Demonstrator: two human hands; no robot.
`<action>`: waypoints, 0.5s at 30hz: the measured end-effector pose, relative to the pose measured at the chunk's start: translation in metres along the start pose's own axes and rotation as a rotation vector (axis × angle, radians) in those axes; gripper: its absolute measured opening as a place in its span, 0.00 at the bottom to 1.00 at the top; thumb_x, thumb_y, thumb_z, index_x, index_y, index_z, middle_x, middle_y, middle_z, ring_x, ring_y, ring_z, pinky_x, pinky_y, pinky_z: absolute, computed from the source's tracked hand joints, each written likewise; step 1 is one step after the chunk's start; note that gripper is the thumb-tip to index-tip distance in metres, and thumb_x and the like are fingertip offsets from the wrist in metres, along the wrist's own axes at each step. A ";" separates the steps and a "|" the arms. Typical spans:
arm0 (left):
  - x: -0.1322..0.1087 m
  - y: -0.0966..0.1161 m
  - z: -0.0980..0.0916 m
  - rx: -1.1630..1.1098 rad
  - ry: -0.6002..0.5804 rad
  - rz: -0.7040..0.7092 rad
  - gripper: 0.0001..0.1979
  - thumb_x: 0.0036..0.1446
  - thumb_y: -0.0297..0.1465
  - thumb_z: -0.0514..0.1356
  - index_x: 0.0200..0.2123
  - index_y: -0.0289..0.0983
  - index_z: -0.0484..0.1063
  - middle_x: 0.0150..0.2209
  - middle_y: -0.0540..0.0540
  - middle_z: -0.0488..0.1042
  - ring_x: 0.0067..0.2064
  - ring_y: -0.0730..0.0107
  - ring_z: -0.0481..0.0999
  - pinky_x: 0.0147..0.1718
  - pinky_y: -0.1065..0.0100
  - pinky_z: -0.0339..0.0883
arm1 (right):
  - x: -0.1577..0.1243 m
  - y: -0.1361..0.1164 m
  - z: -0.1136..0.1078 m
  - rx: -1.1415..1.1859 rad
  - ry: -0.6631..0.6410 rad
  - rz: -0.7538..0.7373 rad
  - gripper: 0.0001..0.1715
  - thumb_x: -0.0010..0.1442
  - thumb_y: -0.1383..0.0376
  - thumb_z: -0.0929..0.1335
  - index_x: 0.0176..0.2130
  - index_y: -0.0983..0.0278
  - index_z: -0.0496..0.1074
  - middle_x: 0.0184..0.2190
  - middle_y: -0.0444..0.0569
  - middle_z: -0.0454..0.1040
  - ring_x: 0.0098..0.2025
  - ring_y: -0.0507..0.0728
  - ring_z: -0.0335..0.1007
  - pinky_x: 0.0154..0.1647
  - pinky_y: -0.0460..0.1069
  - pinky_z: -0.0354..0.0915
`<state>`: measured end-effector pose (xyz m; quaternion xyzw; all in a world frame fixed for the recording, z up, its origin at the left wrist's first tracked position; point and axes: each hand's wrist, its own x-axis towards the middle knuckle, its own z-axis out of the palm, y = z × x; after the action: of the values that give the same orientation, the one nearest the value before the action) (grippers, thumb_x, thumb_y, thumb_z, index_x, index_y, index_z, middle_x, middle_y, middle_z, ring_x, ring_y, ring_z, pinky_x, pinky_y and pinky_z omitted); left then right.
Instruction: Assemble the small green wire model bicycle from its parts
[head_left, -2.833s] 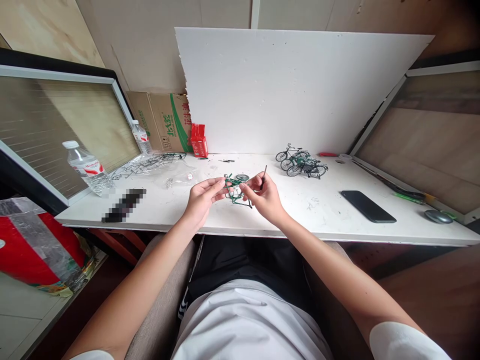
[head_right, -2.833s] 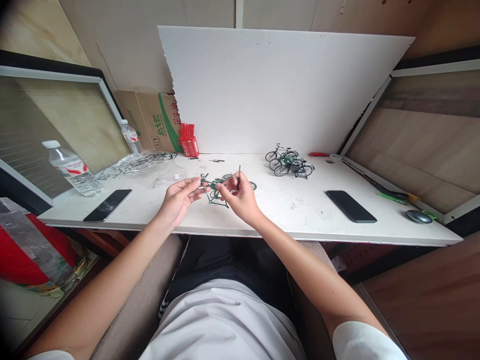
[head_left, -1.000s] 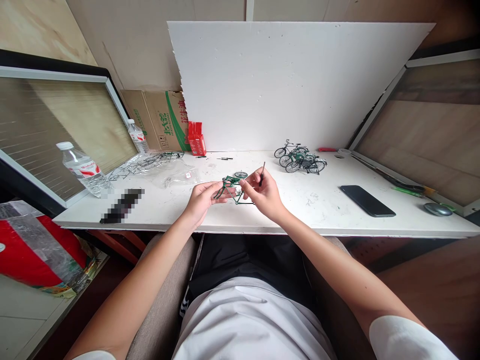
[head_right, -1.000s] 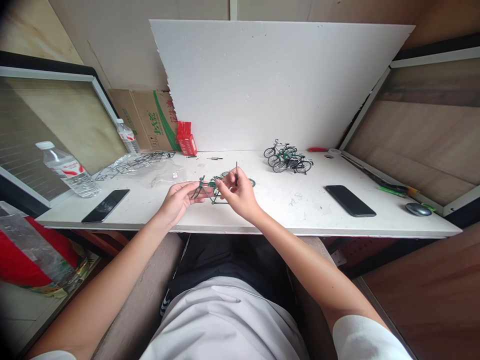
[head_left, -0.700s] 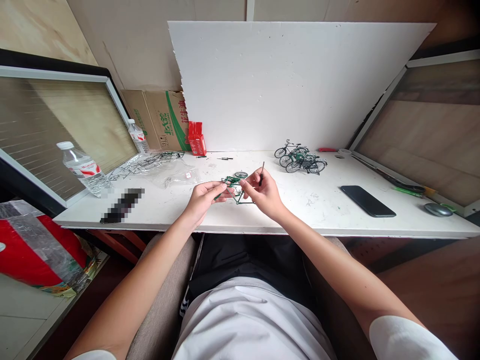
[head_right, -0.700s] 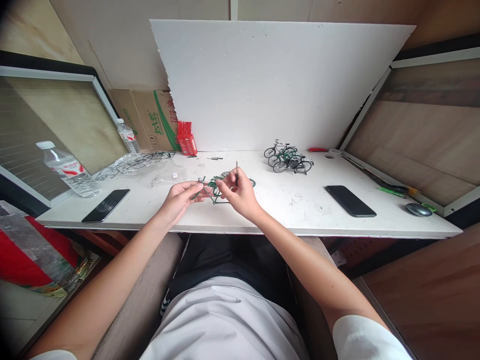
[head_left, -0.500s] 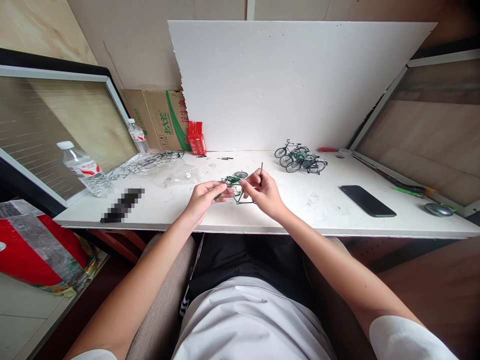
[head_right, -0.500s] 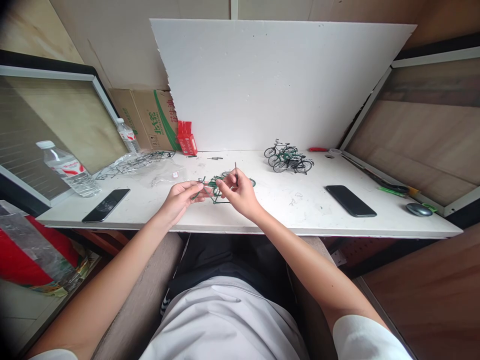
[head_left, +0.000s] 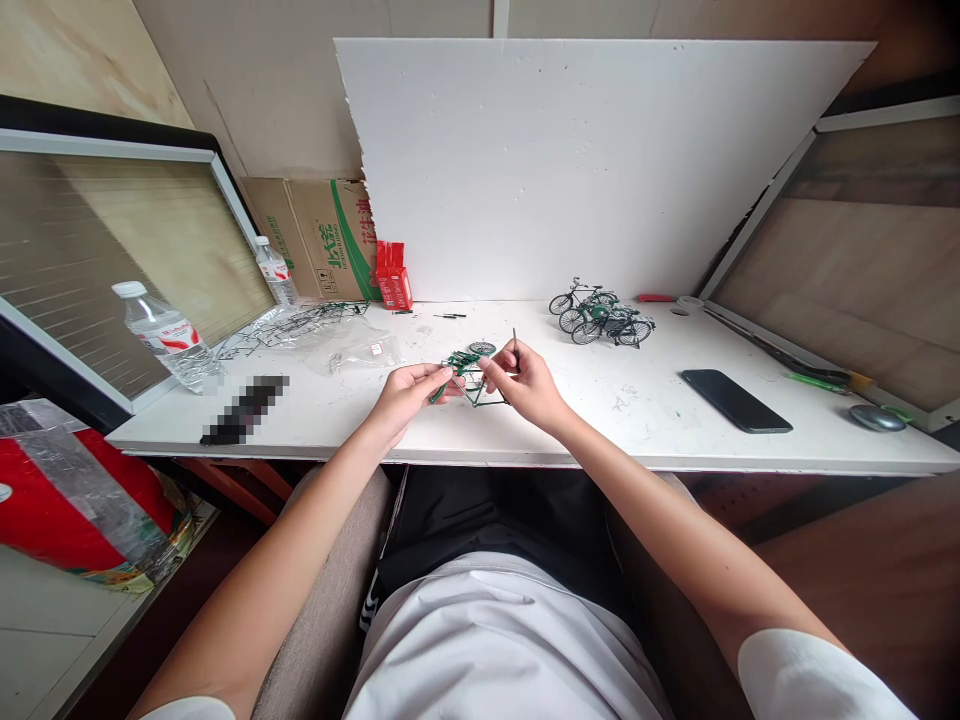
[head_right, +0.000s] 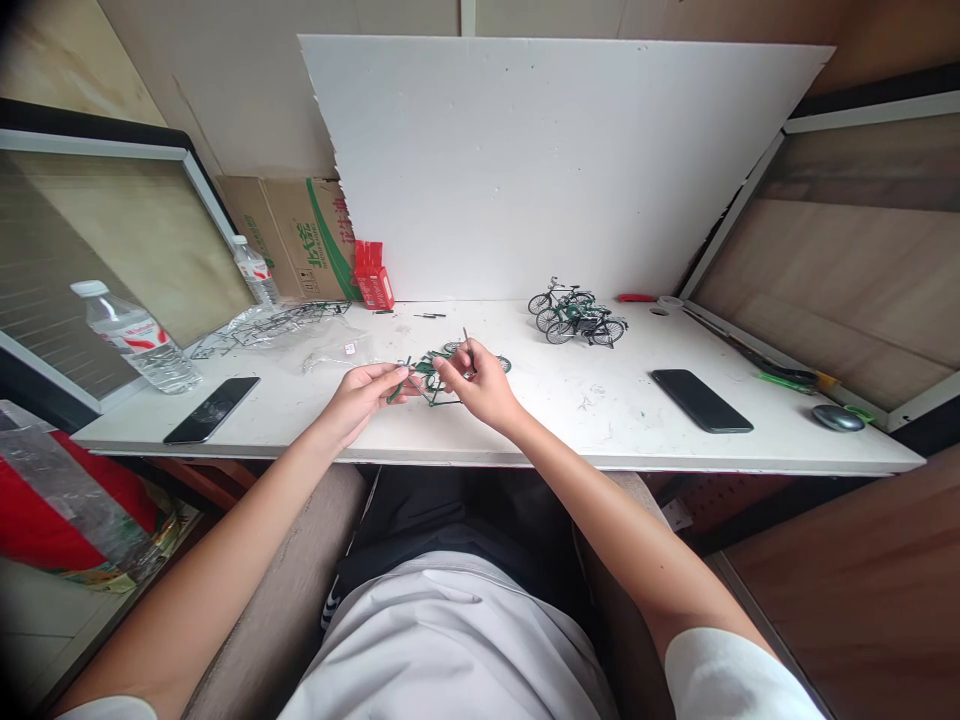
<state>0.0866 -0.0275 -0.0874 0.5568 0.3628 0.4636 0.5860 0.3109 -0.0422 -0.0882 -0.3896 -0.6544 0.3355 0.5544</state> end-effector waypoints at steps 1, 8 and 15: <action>0.001 0.000 -0.001 0.001 0.006 0.000 0.22 0.54 0.46 0.76 0.42 0.34 0.83 0.46 0.36 0.86 0.46 0.57 0.85 0.45 0.63 0.72 | 0.002 0.003 -0.002 -0.014 0.012 0.009 0.31 0.68 0.38 0.70 0.34 0.56 0.56 0.29 0.43 0.69 0.31 0.55 0.73 0.29 0.50 0.69; 0.005 -0.001 -0.011 0.014 0.058 0.018 0.22 0.54 0.47 0.75 0.41 0.34 0.82 0.46 0.36 0.85 0.46 0.60 0.84 0.45 0.64 0.71 | 0.024 0.038 -0.035 -0.169 0.214 0.143 0.27 0.74 0.41 0.58 0.32 0.56 0.59 0.24 0.42 0.63 0.26 0.56 0.63 0.25 0.48 0.64; 0.012 -0.008 -0.018 0.005 0.107 -0.015 0.21 0.53 0.46 0.74 0.40 0.35 0.81 0.45 0.35 0.85 0.46 0.58 0.85 0.43 0.64 0.71 | 0.039 0.061 -0.076 -0.647 0.049 0.251 0.20 0.69 0.57 0.65 0.35 0.65 0.81 0.33 0.53 0.81 0.35 0.59 0.74 0.39 0.51 0.67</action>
<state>0.0740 -0.0103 -0.0965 0.5300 0.3989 0.4874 0.5679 0.3909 0.0209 -0.1110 -0.6304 -0.6605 0.1668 0.3722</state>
